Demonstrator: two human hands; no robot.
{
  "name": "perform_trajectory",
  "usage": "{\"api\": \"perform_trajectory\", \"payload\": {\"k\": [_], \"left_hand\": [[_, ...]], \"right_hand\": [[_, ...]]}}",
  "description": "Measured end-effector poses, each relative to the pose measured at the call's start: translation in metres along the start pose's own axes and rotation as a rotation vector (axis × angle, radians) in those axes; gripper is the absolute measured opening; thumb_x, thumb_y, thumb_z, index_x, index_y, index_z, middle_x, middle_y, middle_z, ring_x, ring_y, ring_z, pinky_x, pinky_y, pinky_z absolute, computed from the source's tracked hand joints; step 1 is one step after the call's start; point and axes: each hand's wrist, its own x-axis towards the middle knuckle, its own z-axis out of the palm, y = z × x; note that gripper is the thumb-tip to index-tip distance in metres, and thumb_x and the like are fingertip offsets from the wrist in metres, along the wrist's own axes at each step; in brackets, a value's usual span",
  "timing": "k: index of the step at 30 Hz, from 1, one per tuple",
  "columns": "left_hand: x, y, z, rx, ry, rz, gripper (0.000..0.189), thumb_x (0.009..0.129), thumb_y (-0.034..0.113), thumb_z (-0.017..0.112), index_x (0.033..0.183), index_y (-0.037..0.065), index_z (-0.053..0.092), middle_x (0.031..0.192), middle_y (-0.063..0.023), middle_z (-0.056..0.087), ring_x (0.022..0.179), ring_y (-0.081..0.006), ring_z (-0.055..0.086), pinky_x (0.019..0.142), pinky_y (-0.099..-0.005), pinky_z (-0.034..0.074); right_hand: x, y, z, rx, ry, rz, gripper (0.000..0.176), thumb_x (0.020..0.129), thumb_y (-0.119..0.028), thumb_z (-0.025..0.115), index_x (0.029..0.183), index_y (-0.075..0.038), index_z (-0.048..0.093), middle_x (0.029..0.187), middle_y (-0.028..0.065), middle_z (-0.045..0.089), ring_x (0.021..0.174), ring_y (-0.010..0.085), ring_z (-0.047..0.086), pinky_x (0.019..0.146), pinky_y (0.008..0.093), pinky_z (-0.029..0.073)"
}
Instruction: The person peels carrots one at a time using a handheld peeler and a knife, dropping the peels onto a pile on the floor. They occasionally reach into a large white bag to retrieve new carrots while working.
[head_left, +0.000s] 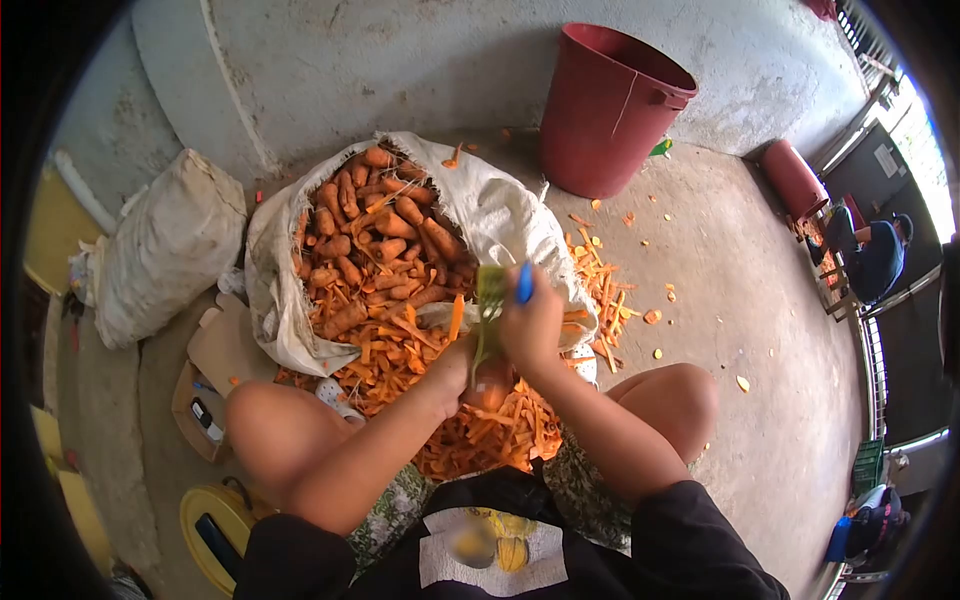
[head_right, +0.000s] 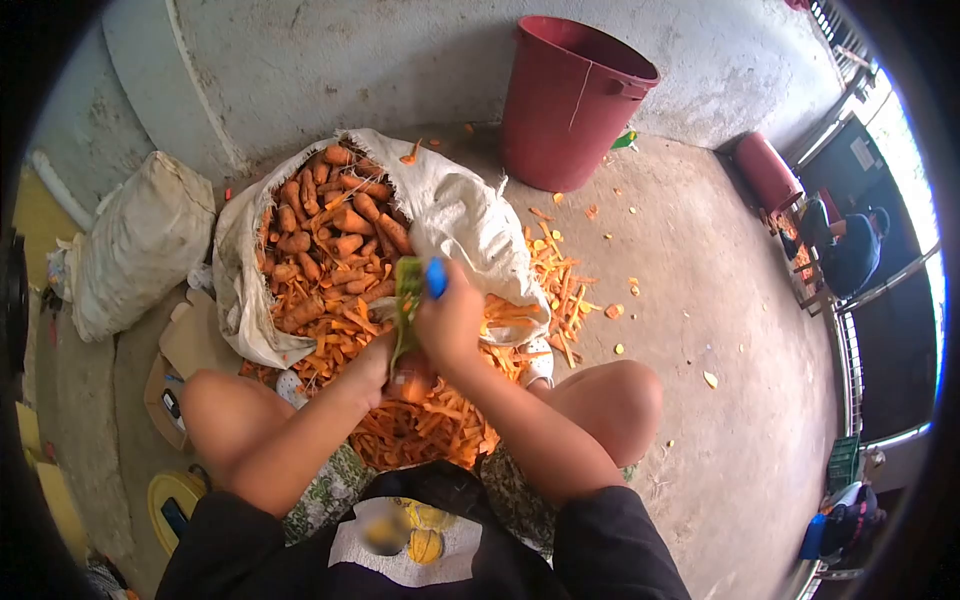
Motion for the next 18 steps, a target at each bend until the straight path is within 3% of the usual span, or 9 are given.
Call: {"api": "perform_trajectory", "payload": {"k": [1,2,3,5,10,11,12,15,18], "left_hand": [[0.001,-0.003,0.000,0.170,-0.026,0.038,0.035,0.091,0.036,0.034,0.101,0.006,0.049,0.082,-0.0061,0.059,0.067,-0.0141,0.059,0.061,-0.0308,0.050],[0.002,-0.004,-0.001,0.031,-0.044,-0.039,0.036,0.092,0.035,0.032,0.101,0.005,0.049,0.083,-0.0066,0.059,0.069,-0.0146,0.059,0.061,-0.0312,0.050],[0.001,-0.004,-0.001,0.033,-0.044,-0.039,0.036,0.092,0.035,0.032,0.101,0.005,0.049,0.083,-0.0066,0.059,0.069,-0.0146,0.059,0.061,-0.0312,0.050],[-0.001,-0.001,-0.002,-0.007,-0.200,-0.024,0.037,0.093,0.036,0.031,0.101,0.005,0.050,0.083,-0.0062,0.059,0.071,-0.0157,0.059,0.064,-0.0316,0.050],[0.000,0.006,-0.011,-0.250,-0.144,-0.156,0.040,0.090,0.042,0.035,0.103,0.007,0.049,0.084,-0.0075,0.059,0.071,-0.0193,0.060,0.064,-0.0337,0.052],[0.005,0.004,-0.014,-0.253,-0.141,-0.155,0.040,0.090,0.042,0.035,0.103,0.007,0.049,0.084,-0.0075,0.059,0.071,-0.0193,0.060,0.064,-0.0337,0.052],[0.013,-0.001,-0.017,-0.306,-0.097,-0.156,0.039,0.090,0.041,0.036,0.103,0.007,0.049,0.084,-0.0071,0.059,0.070,-0.0185,0.060,0.063,-0.0335,0.053],[0.005,0.000,-0.013,-0.248,-0.104,-0.095,0.037,0.090,0.038,0.036,0.103,0.006,0.049,0.084,-0.0065,0.059,0.068,-0.0159,0.060,0.060,-0.0327,0.052],[0.004,-0.008,-0.001,-0.040,-0.023,-0.016,0.040,0.091,0.038,0.032,0.103,0.004,0.049,0.083,-0.0075,0.059,0.069,-0.0160,0.060,0.061,-0.0307,0.051]], "right_hand": [[0.015,0.010,-0.001,0.067,0.016,0.106,0.025,0.088,-0.022,0.045,0.079,0.000,0.053,0.064,0.0131,0.055,0.057,0.0212,0.051,0.052,0.0340,0.039],[0.035,0.021,-0.006,0.135,0.034,0.213,0.024,0.088,-0.021,0.045,0.084,0.001,0.055,0.069,0.0185,0.059,0.061,0.0293,0.058,0.054,0.0382,0.042],[0.049,0.029,-0.013,0.104,0.087,0.305,0.028,0.088,-0.023,0.044,0.082,0.002,0.054,0.063,0.0183,0.056,0.056,0.0294,0.055,0.052,0.0395,0.040],[0.074,0.073,-0.012,-0.054,0.233,0.346,0.029,0.088,-0.022,0.046,0.077,0.004,0.052,0.057,0.0137,0.052,0.049,0.0211,0.048,0.049,0.0367,0.036],[0.047,0.002,-0.029,0.465,0.042,0.398,0.024,0.090,-0.019,0.043,0.080,-0.001,0.053,0.062,0.0046,0.051,0.050,0.0102,0.045,0.045,0.0276,0.035],[0.033,-0.011,-0.026,0.487,-0.012,0.379,0.026,0.089,-0.022,0.044,0.071,-0.004,0.049,0.056,-0.0015,0.042,0.049,0.0080,0.035,0.046,0.0262,0.029],[0.019,-0.021,-0.023,0.518,-0.058,0.313,0.024,0.089,-0.021,0.045,0.075,-0.003,0.051,0.058,-0.0007,0.045,0.050,0.0086,0.038,0.047,0.0260,0.032],[-0.016,-0.014,-0.007,0.058,-0.049,-0.027,0.022,0.089,-0.019,0.045,0.080,0.000,0.053,0.060,0.0046,0.050,0.054,0.0112,0.045,0.051,0.0284,0.038],[0.008,0.001,-0.003,-0.006,-0.034,0.067,0.024,0.089,-0.021,0.045,0.078,0.000,0.053,0.056,0.0064,0.048,0.053,0.0125,0.044,0.051,0.0301,0.038]]}}
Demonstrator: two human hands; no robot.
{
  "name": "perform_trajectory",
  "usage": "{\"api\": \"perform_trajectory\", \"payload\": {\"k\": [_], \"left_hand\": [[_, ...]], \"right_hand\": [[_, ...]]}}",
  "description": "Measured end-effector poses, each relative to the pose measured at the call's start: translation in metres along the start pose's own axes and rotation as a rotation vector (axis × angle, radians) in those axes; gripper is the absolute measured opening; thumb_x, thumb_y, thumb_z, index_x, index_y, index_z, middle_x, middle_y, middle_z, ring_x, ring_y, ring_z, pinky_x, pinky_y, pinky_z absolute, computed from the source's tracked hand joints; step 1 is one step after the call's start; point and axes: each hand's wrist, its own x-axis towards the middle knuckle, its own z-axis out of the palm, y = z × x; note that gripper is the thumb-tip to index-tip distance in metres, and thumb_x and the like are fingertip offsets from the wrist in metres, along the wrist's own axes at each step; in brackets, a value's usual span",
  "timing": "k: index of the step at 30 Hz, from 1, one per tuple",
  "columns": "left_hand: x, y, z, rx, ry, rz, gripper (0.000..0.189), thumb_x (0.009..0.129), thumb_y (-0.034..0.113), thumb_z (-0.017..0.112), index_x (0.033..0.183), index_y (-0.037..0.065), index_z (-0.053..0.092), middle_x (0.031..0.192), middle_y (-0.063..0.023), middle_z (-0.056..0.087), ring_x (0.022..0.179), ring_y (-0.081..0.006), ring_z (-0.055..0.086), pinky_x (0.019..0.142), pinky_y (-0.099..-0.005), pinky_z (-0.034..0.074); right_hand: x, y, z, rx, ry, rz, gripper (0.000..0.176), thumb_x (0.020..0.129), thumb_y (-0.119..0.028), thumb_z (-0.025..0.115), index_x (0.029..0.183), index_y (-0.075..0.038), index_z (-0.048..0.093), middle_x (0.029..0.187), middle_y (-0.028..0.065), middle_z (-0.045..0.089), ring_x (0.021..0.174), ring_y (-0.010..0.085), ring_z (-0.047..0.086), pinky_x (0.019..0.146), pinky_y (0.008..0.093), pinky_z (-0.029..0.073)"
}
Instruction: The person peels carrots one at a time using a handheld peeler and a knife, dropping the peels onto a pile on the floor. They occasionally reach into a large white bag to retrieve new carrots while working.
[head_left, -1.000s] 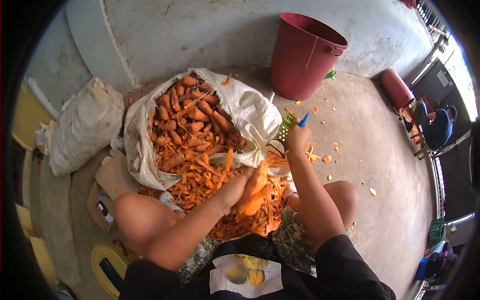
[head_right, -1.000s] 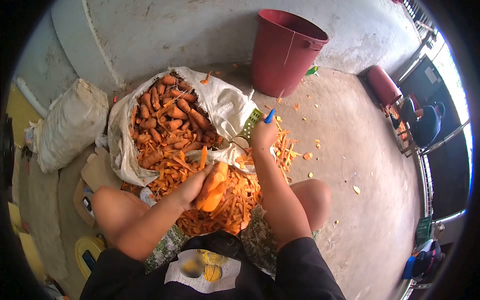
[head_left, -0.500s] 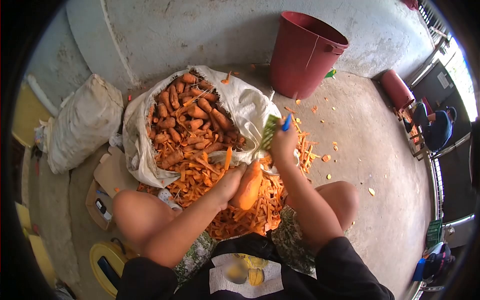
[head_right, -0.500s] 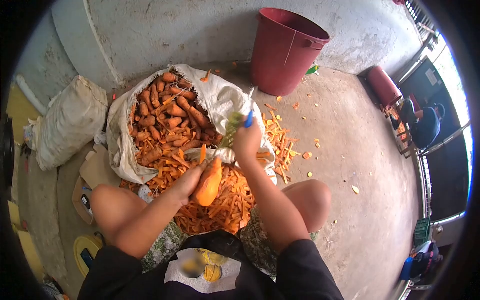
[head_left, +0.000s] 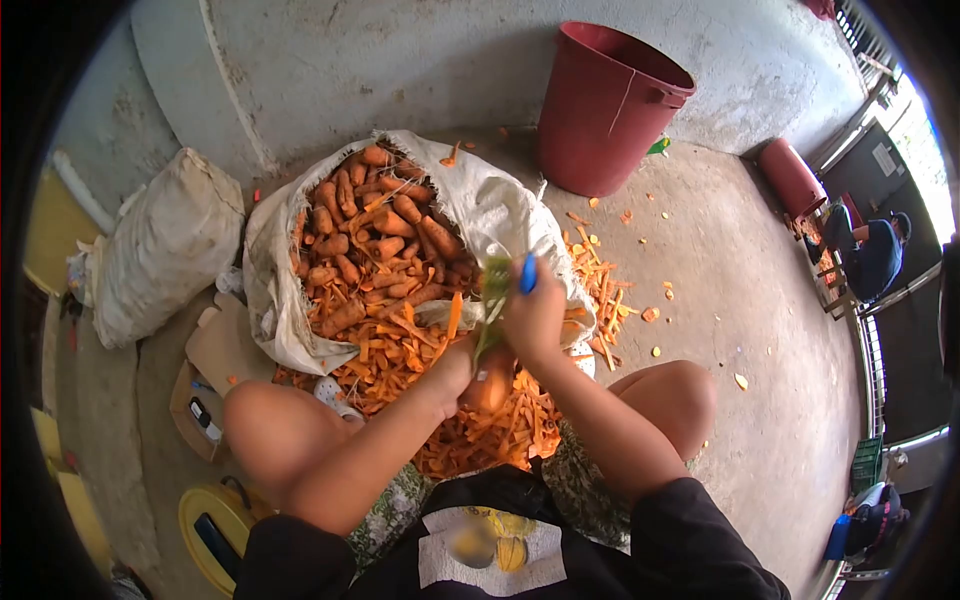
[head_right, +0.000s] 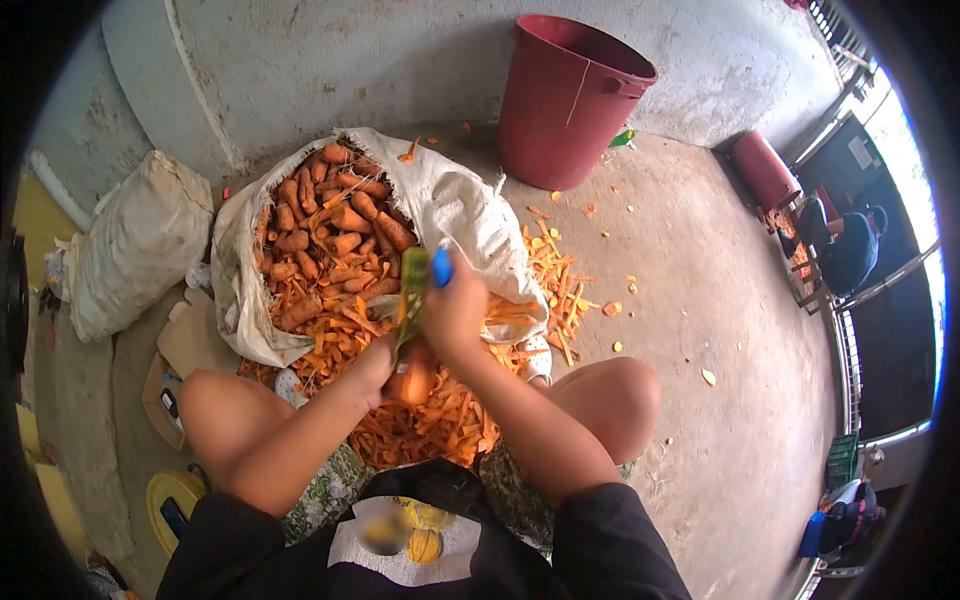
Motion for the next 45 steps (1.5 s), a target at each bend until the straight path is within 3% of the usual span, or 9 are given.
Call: {"api": "perform_trajectory", "payload": {"k": [3,5,11,21,26,31,37,41,45], "left_hand": [[-0.007,0.003,0.001,-0.023,-0.134,-0.047,0.041,0.092,0.039,0.032,0.102,0.003,0.049,0.083,-0.0088,0.059,0.069,-0.0181,0.060,0.062,-0.0319,0.050],[-0.008,0.003,-0.001,0.095,-0.159,-0.004,0.045,0.092,0.042,0.030,0.104,0.003,0.049,0.085,-0.0103,0.059,0.070,-0.0203,0.060,0.065,-0.0338,0.050],[-0.006,0.008,-0.015,-0.251,-0.159,-0.078,0.042,0.090,0.043,0.036,0.111,0.009,0.049,0.097,-0.0024,0.058,0.082,-0.0131,0.059,0.072,-0.0298,0.050],[-0.002,0.016,-0.023,-0.349,0.003,-0.056,0.031,0.087,0.036,0.048,0.107,0.012,0.049,0.094,-0.0035,0.056,0.084,-0.0170,0.058,0.074,-0.0328,0.050],[0.013,0.002,-0.040,-0.552,-0.344,-0.034,0.031,0.092,0.034,0.035,0.105,0.009,0.049,0.091,-0.0059,0.057,0.082,-0.0170,0.058,0.072,-0.0347,0.050],[-0.001,0.015,-0.011,-0.535,-0.135,-0.092,0.034,0.093,0.031,0.027,0.105,0.008,0.049,0.093,-0.0069,0.058,0.079,-0.0172,0.059,0.066,-0.0320,0.051],[0.001,0.013,-0.018,-0.372,-0.210,-0.078,0.035,0.093,0.031,0.027,0.104,0.006,0.048,0.089,-0.0088,0.058,0.076,-0.0187,0.060,0.064,-0.0321,0.052],[-0.008,0.014,-0.008,0.003,-0.146,-0.205,0.038,0.092,0.033,0.027,0.098,0.002,0.048,0.081,-0.0116,0.059,0.070,-0.0214,0.061,0.061,-0.0336,0.053],[-0.022,0.010,0.001,-0.128,-0.211,-0.174,0.043,0.091,0.040,0.034,0.102,0.001,0.048,0.084,-0.0114,0.059,0.070,-0.0211,0.061,0.063,-0.0350,0.053]], "right_hand": [[0.048,0.037,-0.006,0.062,0.169,0.224,0.028,0.088,-0.024,0.045,0.079,0.001,0.053,0.060,0.0156,0.055,0.054,0.0275,0.051,0.052,0.0392,0.039],[0.075,0.080,-0.005,0.152,0.253,0.347,0.028,0.088,-0.021,0.044,0.076,0.004,0.051,0.058,0.0153,0.053,0.049,0.0244,0.048,0.051,0.0390,0.038],[0.032,-0.013,-0.027,0.463,0.023,0.390,0.024,0.089,-0.019,0.043,0.075,-0.001,0.051,0.056,0.0007,0.046,0.048,0.0096,0.041,0.045,0.0263,0.035],[0.034,0.013,-0.016,0.722,0.026,0.364,0.023,0.089,-0.024,0.047,0.078,-0.004,0.052,0.057,-0.0001,0.048,0.044,0.0078,0.043,0.040,0.0242,0.035],[0.005,-0.012,-0.013,0.504,-0.145,0.316,0.019,0.089,-0.021,0.046,0.082,-0.003,0.048,0.061,0.0025,0.050,0.050,0.0095,0.046,0.046,0.0246,0.040],[-0.018,-0.018,-0.004,0.374,-0.066,-0.024,0.023,0.088,-0.020,0.049,0.077,-0.001,0.044,0.058,0.0088,0.047,0.051,0.0151,0.044,0.048,0.0323,0.037],[-0.018,-0.016,-0.007,0.172,-0.030,-0.076,0.024,0.088,-0.022,0.049,0.077,-0.001,0.046,0.058,0.0164,0.050,0.050,0.0206,0.046,0.049,0.0336,0.038],[0.027,0.026,-0.001,0.122,0.041,0.134,0.025,0.088,-0.023,0.046,0.080,0.000,0.051,0.058,0.0148,0.052,0.051,0.0237,0.048,0.051,0.0362,0.038],[0.067,0.059,-0.016,0.051,0.231,0.252,0.021,0.088,-0.019,0.047,0.079,0.000,0.051,0.057,0.0082,0.050,0.050,0.0151,0.045,0.049,0.0340,0.036]]}}
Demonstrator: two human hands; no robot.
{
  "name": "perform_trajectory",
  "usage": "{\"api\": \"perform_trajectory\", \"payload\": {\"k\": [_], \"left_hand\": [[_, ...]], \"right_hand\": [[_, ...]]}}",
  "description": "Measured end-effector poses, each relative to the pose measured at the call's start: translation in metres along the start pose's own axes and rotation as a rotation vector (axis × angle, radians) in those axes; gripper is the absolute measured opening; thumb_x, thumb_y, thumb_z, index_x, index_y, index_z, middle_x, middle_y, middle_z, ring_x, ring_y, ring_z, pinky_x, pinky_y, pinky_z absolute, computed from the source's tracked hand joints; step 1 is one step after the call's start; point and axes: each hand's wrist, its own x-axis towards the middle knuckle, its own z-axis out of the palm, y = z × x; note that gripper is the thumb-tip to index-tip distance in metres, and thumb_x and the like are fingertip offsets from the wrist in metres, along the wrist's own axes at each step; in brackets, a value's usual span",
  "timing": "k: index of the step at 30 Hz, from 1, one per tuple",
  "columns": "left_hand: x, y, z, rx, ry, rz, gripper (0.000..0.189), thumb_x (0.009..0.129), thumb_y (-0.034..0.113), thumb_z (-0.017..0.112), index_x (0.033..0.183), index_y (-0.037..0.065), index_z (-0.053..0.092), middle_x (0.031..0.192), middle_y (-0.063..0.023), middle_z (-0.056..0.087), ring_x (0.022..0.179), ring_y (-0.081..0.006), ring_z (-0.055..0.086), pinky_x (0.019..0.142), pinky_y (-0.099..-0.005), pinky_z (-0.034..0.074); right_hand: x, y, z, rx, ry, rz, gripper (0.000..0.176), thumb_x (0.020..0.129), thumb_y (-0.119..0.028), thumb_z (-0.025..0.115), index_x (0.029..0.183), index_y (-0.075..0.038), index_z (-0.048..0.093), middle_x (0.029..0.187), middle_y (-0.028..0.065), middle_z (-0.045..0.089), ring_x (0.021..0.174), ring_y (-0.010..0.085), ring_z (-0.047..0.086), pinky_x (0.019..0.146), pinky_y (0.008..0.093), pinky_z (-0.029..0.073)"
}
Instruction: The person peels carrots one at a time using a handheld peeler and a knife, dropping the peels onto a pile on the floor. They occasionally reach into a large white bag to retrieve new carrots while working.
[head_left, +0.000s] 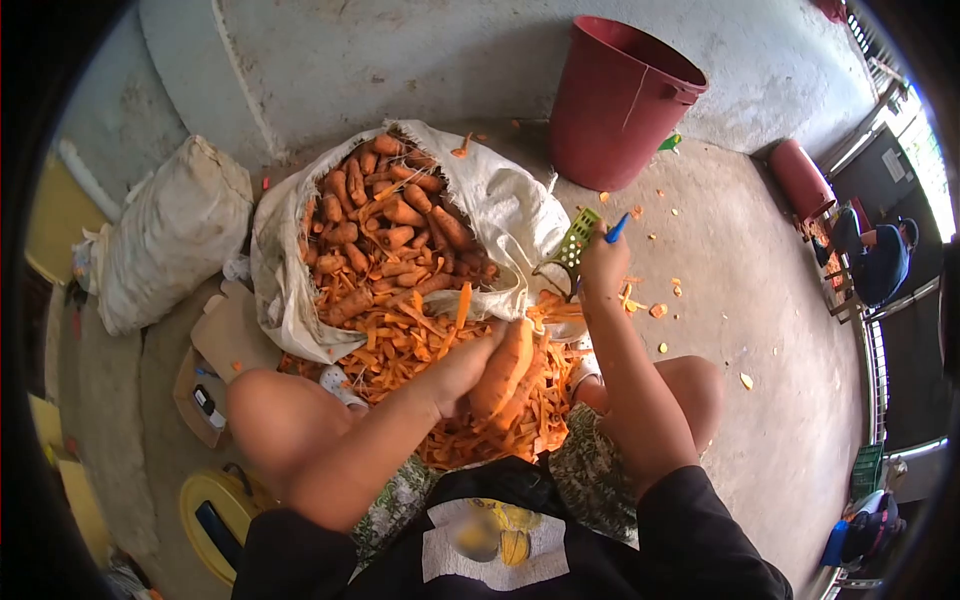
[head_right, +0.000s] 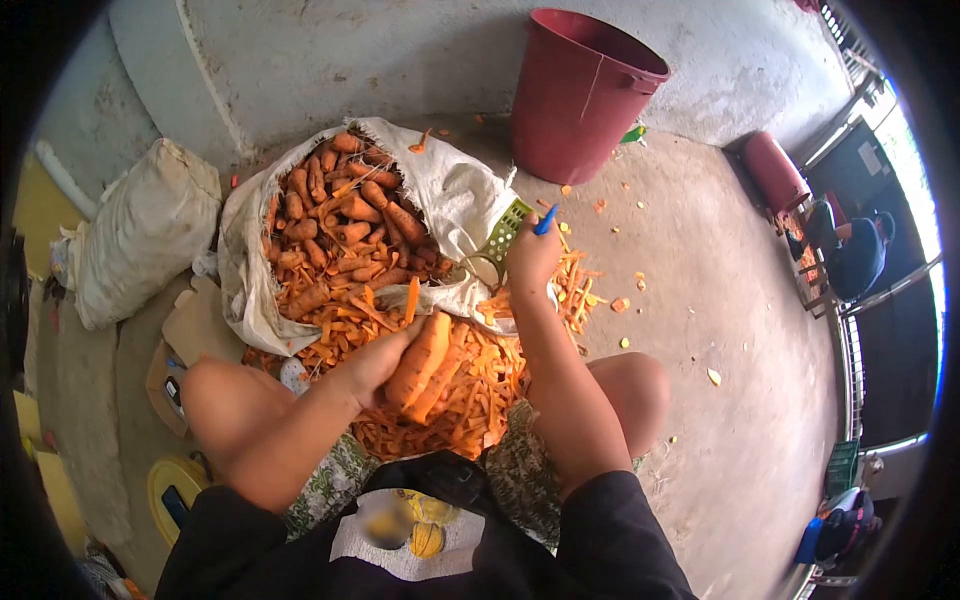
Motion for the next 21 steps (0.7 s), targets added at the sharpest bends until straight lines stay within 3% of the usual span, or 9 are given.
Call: {"api": "perform_trajectory", "payload": {"k": [2,6,9,10,12,14,15,18,21], "left_hand": [[0.002,0.008,-0.008,-0.110,0.041,0.023,0.042,0.090,0.040,0.036,0.105,0.002,0.048,0.089,-0.0110,0.058,0.072,-0.0211,0.061,0.064,-0.0355,0.053],[0.016,0.003,-0.025,-0.247,0.019,0.069,0.039,0.091,0.039,0.036,0.104,0.004,0.048,0.088,-0.0098,0.057,0.074,-0.0208,0.060,0.064,-0.0358,0.052],[0.011,0.008,-0.011,-0.217,0.148,0.090,0.034,0.092,0.034,0.033,0.101,0.005,0.049,0.086,-0.0084,0.057,0.072,-0.0189,0.059,0.061,-0.0336,0.051],[0.010,0.007,-0.010,-0.210,0.194,0.106,0.033,0.092,0.032,0.032,0.101,0.006,0.049,0.084,-0.0081,0.058,0.070,-0.0186,0.058,0.059,-0.0326,0.051],[0.010,0.004,-0.022,-0.157,0.040,0.094,0.030,0.091,0.029,0.033,0.099,0.006,0.049,0.080,-0.0081,0.058,0.067,-0.0191,0.059,0.058,-0.0319,0.051],[0.012,0.005,-0.017,0.167,0.110,0.123,0.032,0.092,0.031,0.031,0.098,0.006,0.050,0.079,-0.0086,0.058,0.065,-0.0201,0.060,0.060,-0.0320,0.051],[-0.001,0.010,-0.001,0.141,0.088,0.029,0.036,0.093,0.033,0.029,0.097,0.004,0.051,0.080,-0.0094,0.059,0.066,-0.0197,0.060,0.062,-0.0317,0.051],[-0.002,0.004,-0.001,0.169,0.043,0.024,0.038,0.093,0.035,0.030,0.101,0.002,0.048,0.085,-0.0103,0.058,0.071,-0.0206,0.060,0.064,-0.0318,0.051],[0.002,0.008,-0.011,-0.023,0.074,0.051,0.040,0.091,0.038,0.038,0.106,0.002,0.047,0.090,-0.0104,0.057,0.076,-0.0210,0.060,0.065,-0.0330,0.052]], "right_hand": [[-0.001,-0.010,-0.005,0.357,-0.037,0.009,0.021,0.088,-0.018,0.047,0.077,0.000,0.050,0.056,0.0050,0.047,0.048,0.0118,0.041,0.046,0.0318,0.034],[-0.068,-0.059,-0.016,0.403,-0.337,0.027,0.022,0.089,-0.021,0.046,0.075,-0.004,0.049,0.058,-0.0016,0.045,0.050,0.0071,0.040,0.044,0.0256,0.032],[-0.104,-0.057,-0.012,0.107,-0.360,-0.235,0.019,0.087,-0.019,0.047,0.086,0.000,0.051,0.062,0.0171,0.053,0.054,0.0248,0.053,0.052,0.0374,0.040],[-0.104,-0.054,-0.010,0.105,-0.360,-0.231,0.019,0.087,-0.019,0.047,0.086,0.000,0.051,0.062,0.0171,0.053,0.054,0.0248,0.053,0.052,0.0374,0.040],[-0.100,-0.045,-0.002,-0.021,-0.323,-0.307,0.017,0.087,-0.018,0.048,0.086,-0.001,0.050,0.062,0.0201,0.052,0.058,0.0283,0.056,0.053,0.0389,0.041],[-0.074,-0.034,0.006,-0.005,-0.229,-0.187,0.017,0.087,-0.018,0.046,0.085,-0.002,0.051,0.066,0.0201,0.055,0.061,0.0342,0.056,0.056,0.0405,0.041],[-0.049,-0.026,0.008,0.008,-0.169,-0.084,0.017,0.087,-0.018,0.046,0.086,-0.002,0.052,0.066,0.0196,0.056,0.061,0.0357,0.055,0.056,0.0410,0.041],[0.007,-0.002,-0.001,-0.099,0.078,-0.050,0.024,0.088,-0.021,0.046,0.079,0.000,0.051,0.062,0.0160,0.055,0.054,0.0275,0.052,0.052,0.0383,0.039],[-0.007,-0.019,-0.009,0.192,-0.085,0.010,0.024,0.089,-0.022,0.046,0.075,-0.002,0.050,0.057,0.0043,0.047,0.050,0.0130,0.041,0.047,0.0302,0.033]]}}
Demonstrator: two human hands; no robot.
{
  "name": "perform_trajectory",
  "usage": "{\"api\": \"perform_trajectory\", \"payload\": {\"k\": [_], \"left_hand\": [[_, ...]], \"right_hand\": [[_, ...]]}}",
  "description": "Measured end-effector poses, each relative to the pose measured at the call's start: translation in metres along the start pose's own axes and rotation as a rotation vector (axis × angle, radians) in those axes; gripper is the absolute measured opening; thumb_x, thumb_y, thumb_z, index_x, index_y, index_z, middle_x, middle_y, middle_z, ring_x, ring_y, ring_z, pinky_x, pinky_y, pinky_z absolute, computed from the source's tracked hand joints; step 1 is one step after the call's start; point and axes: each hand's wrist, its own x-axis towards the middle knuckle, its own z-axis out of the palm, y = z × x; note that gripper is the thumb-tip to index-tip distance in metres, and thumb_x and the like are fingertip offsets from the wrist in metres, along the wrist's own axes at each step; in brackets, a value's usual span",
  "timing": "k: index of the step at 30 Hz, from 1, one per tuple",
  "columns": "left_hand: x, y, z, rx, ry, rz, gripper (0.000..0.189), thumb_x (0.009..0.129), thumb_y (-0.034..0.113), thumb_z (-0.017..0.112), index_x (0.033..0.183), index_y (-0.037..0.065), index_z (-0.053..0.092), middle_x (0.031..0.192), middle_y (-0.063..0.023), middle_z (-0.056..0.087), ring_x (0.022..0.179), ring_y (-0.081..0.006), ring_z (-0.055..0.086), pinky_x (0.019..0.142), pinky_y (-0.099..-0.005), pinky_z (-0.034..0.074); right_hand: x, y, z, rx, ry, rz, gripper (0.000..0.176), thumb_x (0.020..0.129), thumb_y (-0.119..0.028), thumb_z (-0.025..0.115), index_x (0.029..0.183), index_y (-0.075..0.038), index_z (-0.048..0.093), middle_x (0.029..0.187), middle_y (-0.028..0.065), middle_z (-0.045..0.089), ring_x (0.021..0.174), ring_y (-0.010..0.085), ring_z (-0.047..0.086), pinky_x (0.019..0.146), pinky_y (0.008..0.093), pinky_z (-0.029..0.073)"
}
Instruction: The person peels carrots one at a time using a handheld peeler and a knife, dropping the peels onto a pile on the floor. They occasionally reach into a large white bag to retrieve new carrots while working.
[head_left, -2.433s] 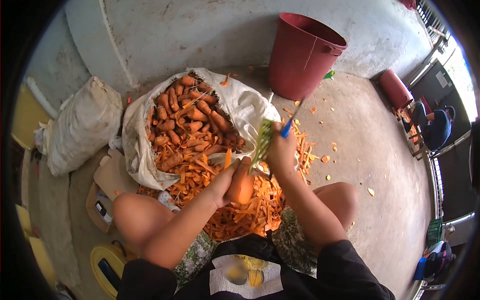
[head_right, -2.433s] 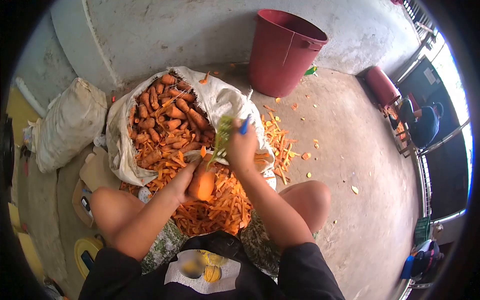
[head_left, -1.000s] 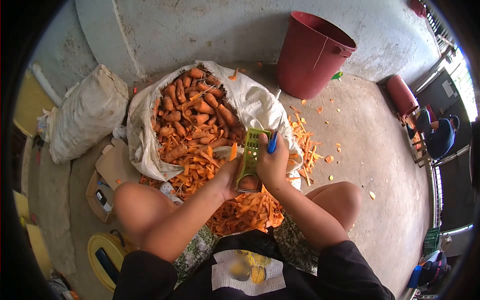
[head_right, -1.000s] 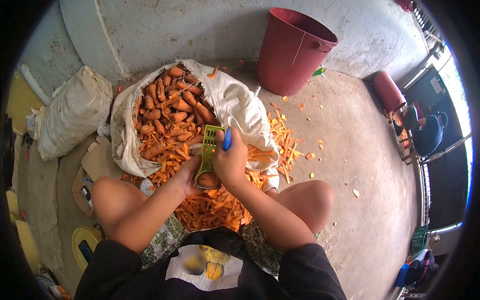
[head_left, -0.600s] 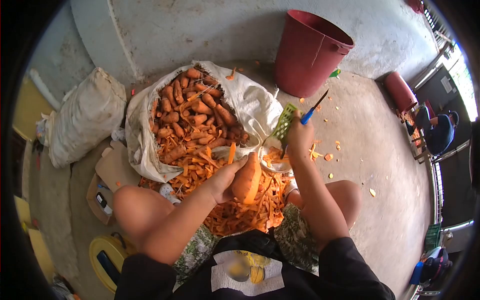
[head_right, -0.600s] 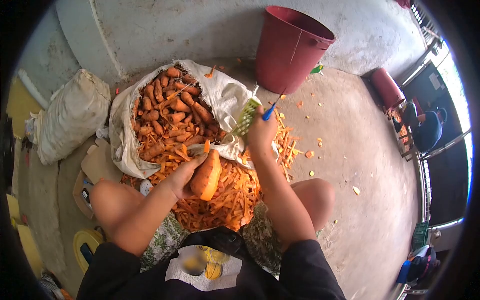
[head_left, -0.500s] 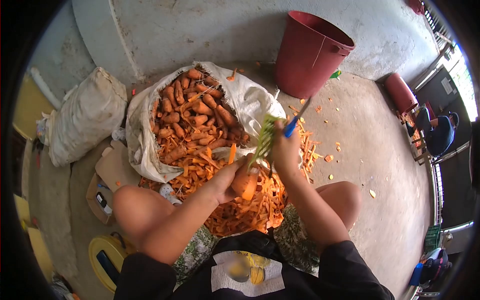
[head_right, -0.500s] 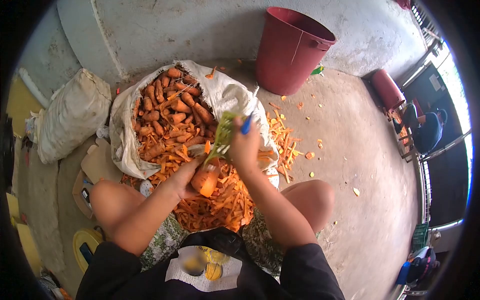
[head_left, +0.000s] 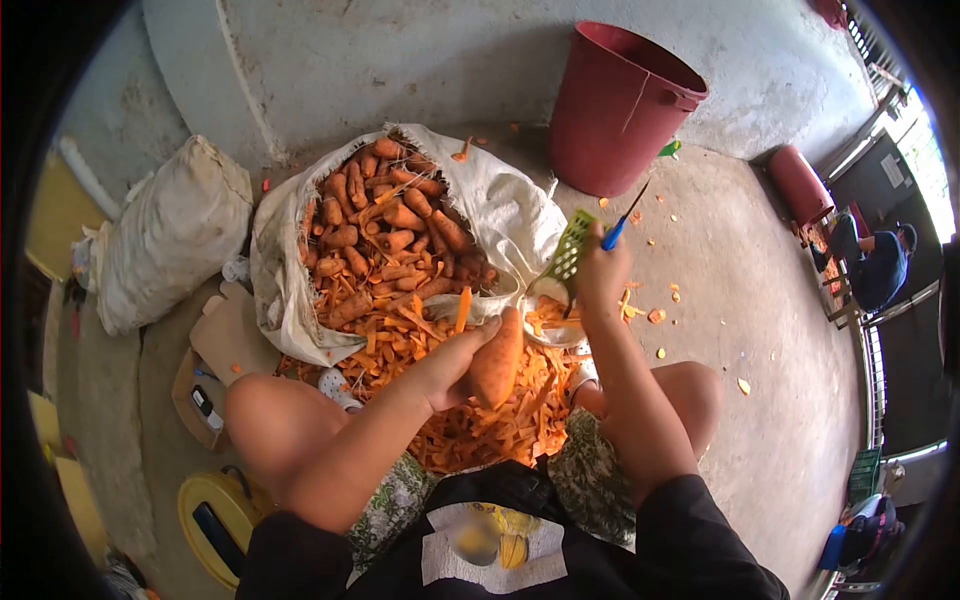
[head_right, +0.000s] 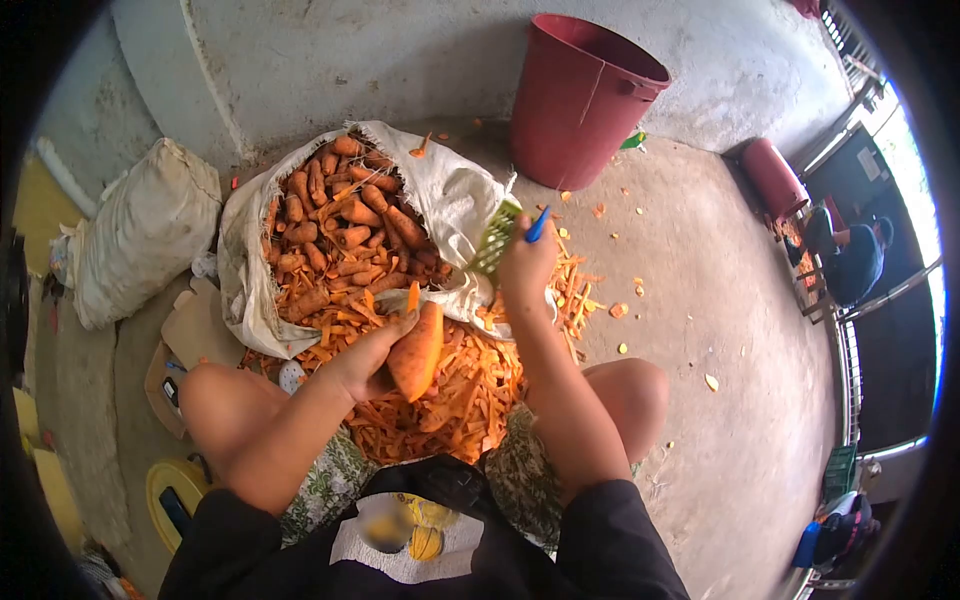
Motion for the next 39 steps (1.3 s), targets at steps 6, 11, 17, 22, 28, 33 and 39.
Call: {"api": "perform_trajectory", "payload": {"k": [6,11,17,22,28,33,39], "left_hand": [[0.008,0.000,-0.010,-0.259,-0.084,0.025,0.038,0.090,0.037,0.035,0.107,0.005,0.048,0.089,-0.0083,0.058,0.077,-0.0202,0.060,0.066,-0.0338,0.052],[0.013,-0.008,-0.020,-0.101,-0.171,-0.077,0.039,0.091,0.038,0.036,0.106,0.004,0.048,0.088,-0.0084,0.059,0.077,-0.0200,0.060,0.068,-0.0344,0.051],[-0.007,0.000,0.013,-0.154,-0.090,-0.097,0.040,0.090,0.039,0.040,0.110,0.005,0.046,0.086,-0.0099,0.058,0.073,-0.0215,0.059,0.068,-0.0338,0.050],[0.018,-0.010,-0.028,-0.325,-0.227,-0.033,0.035,0.090,0.038,0.038,0.103,0.007,0.050,0.086,-0.0106,0.059,0.073,-0.0201,0.060,0.066,-0.0341,0.051],[0.001,-0.005,-0.001,-0.007,-0.054,0.020,0.038,0.092,0.032,0.032,0.100,0.000,0.050,0.084,-0.0116,0.059,0.071,-0.0195,0.060,0.062,-0.0313,0.052],[-0.008,0.002,0.004,0.041,-0.108,-0.078,0.041,0.090,0.037,0.037,0.103,0.000,0.048,0.085,-0.0115,0.058,0.070,-0.0213,0.060,0.062,-0.0327,0.052],[0.018,-0.005,-0.019,-0.221,-0.111,0.072,0.038,0.091,0.035,0.034,0.107,0.002,0.046,0.090,-0.0125,0.057,0.068,-0.0245,0.060,0.057,-0.0354,0.053]], "right_hand": [[-0.094,-0.032,0.015,0.014,-0.333,-0.157,0.020,0.088,-0.020,0.047,0.078,-0.002,0.048,0.059,0.0049,0.050,0.051,0.0128,0.043,0.047,0.0287,0.036],[-0.064,-0.007,0.022,-0.130,-0.125,-0.188,0.023,0.089,-0.023,0.045,0.081,-0.002,0.051,0.059,0.0113,0.053,0.049,0.0217,0.046,0.048,0.0355,0.037],[0.004,0.005,-0.001,0.022,0.046,-0.064,0.021,0.089,-0.018,0.044,0.077,0.000,0.048,0.054,0.0048,0.046,0.048,0.0123,0.044,0.045,0.0304,0.035],[-0.078,-0.032,0.010,0.124,-0.265,-0.074,0.020,0.089,-0.019,0.045,0.078,-0.002,0.047,0.059,0.0048,0.049,0.052,0.0120,0.047,0.046,0.0289,0.037],[-0.062,-0.011,0.020,-0.073,-0.187,-0.117,0.024,0.089,-0.022,0.046,0.078,0.000,0.048,0.058,0.0073,0.049,0.051,0.0169,0.047,0.048,0.0328,0.038],[0.000,0.013,0.007,0.041,0.038,0.073,0.026,0.089,-0.021,0.044,0.076,0.000,0.050,0.056,0.0047,0.048,0.049,0.0136,0.045,0.047,0.0317,0.037],[-0.081,-0.030,0.014,0.142,-0.274,-0.046,0.022,0.089,-0.019,0.045,0.075,-0.002,0.047,0.055,0.0039,0.045,0.049,0.0114,0.040,0.047,0.0280,0.035]]}}
